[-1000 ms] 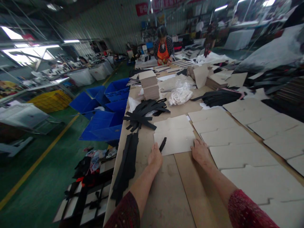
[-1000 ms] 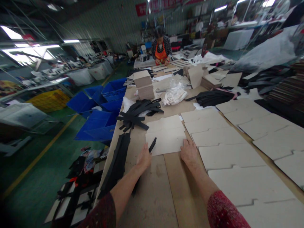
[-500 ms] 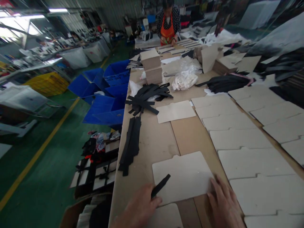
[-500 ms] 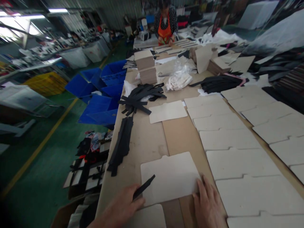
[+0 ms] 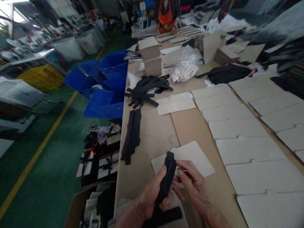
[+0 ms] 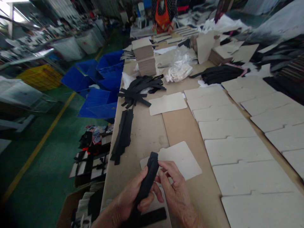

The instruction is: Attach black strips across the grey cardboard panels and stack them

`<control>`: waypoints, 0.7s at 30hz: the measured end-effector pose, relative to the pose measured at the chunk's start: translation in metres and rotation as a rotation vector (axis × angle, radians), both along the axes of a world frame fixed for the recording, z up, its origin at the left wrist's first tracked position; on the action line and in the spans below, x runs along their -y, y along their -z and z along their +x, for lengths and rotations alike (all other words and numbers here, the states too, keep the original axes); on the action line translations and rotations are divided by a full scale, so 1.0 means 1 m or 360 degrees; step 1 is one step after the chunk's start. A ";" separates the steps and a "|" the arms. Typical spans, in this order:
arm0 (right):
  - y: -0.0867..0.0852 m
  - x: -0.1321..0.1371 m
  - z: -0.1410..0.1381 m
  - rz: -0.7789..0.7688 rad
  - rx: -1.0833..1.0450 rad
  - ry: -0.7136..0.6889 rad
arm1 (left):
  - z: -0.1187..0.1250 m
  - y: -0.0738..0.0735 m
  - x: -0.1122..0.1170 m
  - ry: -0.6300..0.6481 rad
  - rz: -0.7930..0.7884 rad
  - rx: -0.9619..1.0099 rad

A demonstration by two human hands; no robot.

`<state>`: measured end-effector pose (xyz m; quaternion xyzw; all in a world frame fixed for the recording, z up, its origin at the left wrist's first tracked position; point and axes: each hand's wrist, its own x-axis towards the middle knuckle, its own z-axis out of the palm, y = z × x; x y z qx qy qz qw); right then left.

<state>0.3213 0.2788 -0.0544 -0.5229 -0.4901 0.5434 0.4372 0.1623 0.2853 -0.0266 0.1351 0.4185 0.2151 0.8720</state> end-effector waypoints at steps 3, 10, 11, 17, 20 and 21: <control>0.005 0.000 0.002 -0.0060 -0.0007 -0.0054 | 0.005 0.002 0.000 0.0091 0.0010 -0.0127; 0.009 -0.002 0.011 -0.0228 -0.0054 0.0163 | 0.004 0.020 0.001 0.0076 -0.0129 -0.0232; 0.009 -0.002 0.013 -0.0228 -0.0062 0.0142 | 0.003 0.022 0.000 0.0026 -0.0163 -0.0204; 0.034 -0.001 0.035 -0.0443 0.0048 0.0257 | -0.015 0.022 -0.005 0.0235 0.0121 -0.0516; 0.055 0.000 0.059 -0.0494 0.0157 0.0467 | -0.030 0.020 -0.003 0.0480 0.0216 -0.0914; 0.061 0.001 0.068 -0.0496 0.0186 0.0506 | -0.034 0.021 -0.002 0.0517 0.0238 -0.0999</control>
